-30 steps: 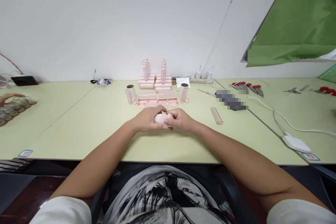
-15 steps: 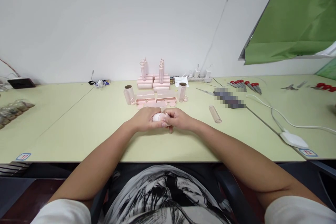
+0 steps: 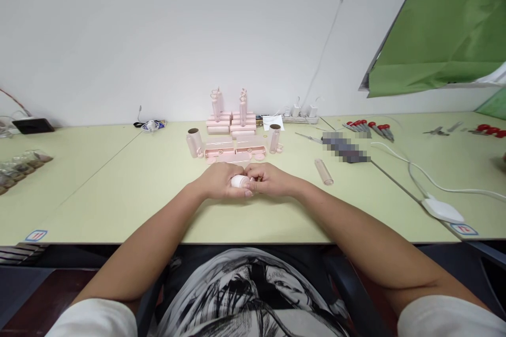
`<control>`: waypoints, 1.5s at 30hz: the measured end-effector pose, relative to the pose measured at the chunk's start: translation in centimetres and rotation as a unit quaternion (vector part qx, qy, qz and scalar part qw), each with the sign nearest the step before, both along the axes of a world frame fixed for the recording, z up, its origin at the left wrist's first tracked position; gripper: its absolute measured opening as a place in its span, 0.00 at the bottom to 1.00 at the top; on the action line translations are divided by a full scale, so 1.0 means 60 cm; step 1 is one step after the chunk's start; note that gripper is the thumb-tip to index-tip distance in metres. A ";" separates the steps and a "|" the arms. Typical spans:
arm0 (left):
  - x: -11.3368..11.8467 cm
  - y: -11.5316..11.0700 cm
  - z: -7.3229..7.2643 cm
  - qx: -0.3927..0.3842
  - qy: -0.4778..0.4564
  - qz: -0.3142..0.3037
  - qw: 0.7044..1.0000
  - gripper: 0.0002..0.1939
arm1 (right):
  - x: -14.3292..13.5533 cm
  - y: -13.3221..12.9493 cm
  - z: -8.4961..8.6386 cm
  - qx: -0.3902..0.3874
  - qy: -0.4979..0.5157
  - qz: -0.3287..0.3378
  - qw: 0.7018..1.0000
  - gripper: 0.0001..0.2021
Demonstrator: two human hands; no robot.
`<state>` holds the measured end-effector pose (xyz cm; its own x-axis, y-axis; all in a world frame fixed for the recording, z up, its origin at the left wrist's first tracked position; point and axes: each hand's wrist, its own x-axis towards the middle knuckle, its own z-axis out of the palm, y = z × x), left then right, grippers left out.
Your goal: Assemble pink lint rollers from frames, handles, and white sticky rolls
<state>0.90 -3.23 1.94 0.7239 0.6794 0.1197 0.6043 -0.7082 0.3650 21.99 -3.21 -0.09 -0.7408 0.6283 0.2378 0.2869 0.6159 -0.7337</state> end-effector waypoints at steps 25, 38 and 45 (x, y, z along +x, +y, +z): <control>0.006 -0.003 0.004 0.041 0.078 0.083 0.993 0.32 | -0.004 -0.004 -0.006 -0.050 -0.047 -0.112 0.991 0.13; 0.012 -0.006 0.004 0.063 0.109 0.114 0.985 0.29 | -0.005 -0.002 -0.012 -0.020 -0.063 -0.128 0.990 0.11; 0.014 -0.003 0.003 0.063 0.114 0.132 0.983 0.28 | -0.006 0.004 -0.016 -0.030 -0.049 -0.133 0.989 0.11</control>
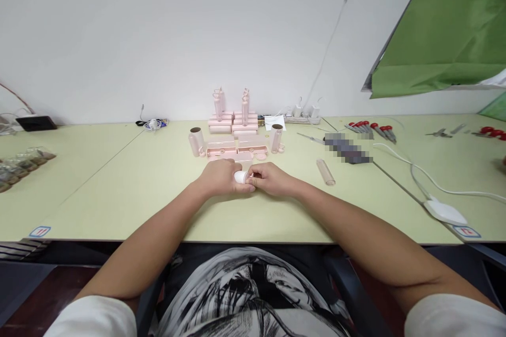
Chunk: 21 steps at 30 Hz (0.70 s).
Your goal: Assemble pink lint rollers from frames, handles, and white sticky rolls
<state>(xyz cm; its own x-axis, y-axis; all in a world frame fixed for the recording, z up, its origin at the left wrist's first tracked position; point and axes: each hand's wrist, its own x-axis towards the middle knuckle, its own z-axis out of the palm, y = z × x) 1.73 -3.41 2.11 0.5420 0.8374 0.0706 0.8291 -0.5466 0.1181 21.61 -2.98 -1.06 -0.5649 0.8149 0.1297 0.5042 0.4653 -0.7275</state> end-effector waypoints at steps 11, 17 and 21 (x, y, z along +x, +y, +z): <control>0.000 0.004 -0.004 -0.003 -0.002 0.021 1.000 0.27 | -0.005 0.010 -0.010 -0.089 0.096 -0.020 0.991 0.10; -0.002 0.004 -0.006 -0.005 -0.006 0.021 1.000 0.28 | -0.006 0.009 -0.011 -0.062 0.084 -0.017 0.994 0.08; -0.002 0.005 -0.007 -0.007 -0.003 0.037 0.999 0.31 | -0.006 0.011 -0.021 -0.056 0.102 -0.009 0.993 0.09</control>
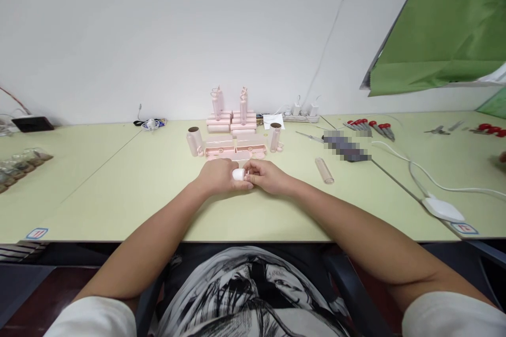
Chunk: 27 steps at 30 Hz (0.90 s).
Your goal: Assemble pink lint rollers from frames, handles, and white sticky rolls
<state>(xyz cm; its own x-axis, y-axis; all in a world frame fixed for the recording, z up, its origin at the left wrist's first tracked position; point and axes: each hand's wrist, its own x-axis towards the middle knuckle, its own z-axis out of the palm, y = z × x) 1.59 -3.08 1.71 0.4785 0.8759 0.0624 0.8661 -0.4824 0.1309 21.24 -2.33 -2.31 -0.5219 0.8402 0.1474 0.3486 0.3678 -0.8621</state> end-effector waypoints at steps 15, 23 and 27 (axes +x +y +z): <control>0.007 -0.003 -0.001 0.000 -0.014 0.010 1.000 0.33 | -0.002 0.001 0.000 -0.105 0.067 0.019 0.992 0.27; 0.017 -0.012 -0.005 0.032 -0.009 -0.002 0.999 0.25 | -0.011 -0.014 0.006 0.030 0.003 -0.010 1.000 0.25; 0.017 -0.012 -0.008 0.047 -0.001 0.007 0.999 0.24 | -0.014 -0.020 0.012 0.043 -0.007 -0.022 0.999 0.25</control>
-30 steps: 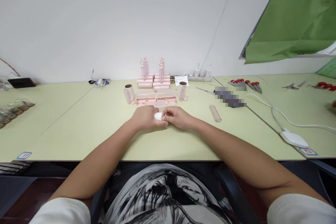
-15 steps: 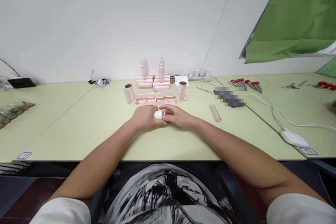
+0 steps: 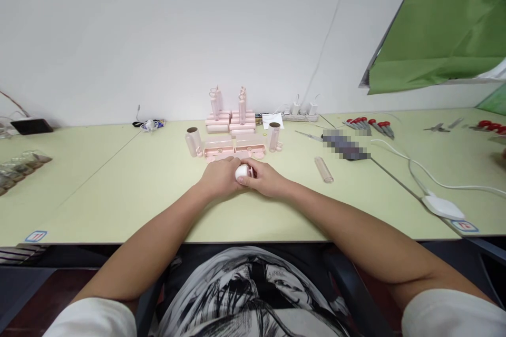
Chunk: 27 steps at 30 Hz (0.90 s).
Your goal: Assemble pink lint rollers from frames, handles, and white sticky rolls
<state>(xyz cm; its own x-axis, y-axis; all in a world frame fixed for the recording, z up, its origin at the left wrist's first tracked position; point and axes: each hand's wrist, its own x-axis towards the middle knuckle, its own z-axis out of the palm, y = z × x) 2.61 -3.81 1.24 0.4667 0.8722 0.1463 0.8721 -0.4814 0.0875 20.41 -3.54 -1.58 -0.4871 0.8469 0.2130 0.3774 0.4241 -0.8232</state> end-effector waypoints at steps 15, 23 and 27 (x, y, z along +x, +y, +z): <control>-0.001 0.002 -0.005 -0.002 -0.016 0.004 1.000 0.25 | -0.001 -0.002 -0.002 0.039 -0.023 -0.011 0.999 0.23; -0.002 0.003 -0.005 -0.003 -0.018 -0.001 1.000 0.25 | -0.002 -0.005 0.003 0.035 -0.025 -0.017 0.999 0.24; 0.000 0.002 -0.005 -0.008 -0.022 0.003 1.000 0.26 | -0.001 -0.006 0.005 0.041 -0.024 -0.015 0.999 0.23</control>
<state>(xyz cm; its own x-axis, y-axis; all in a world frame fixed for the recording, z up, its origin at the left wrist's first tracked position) 2.59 -3.68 0.97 0.4544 0.8775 0.1536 0.8703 -0.4741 0.1336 20.33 -3.90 -1.30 -0.4735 0.8418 0.2591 0.4296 0.4776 -0.7664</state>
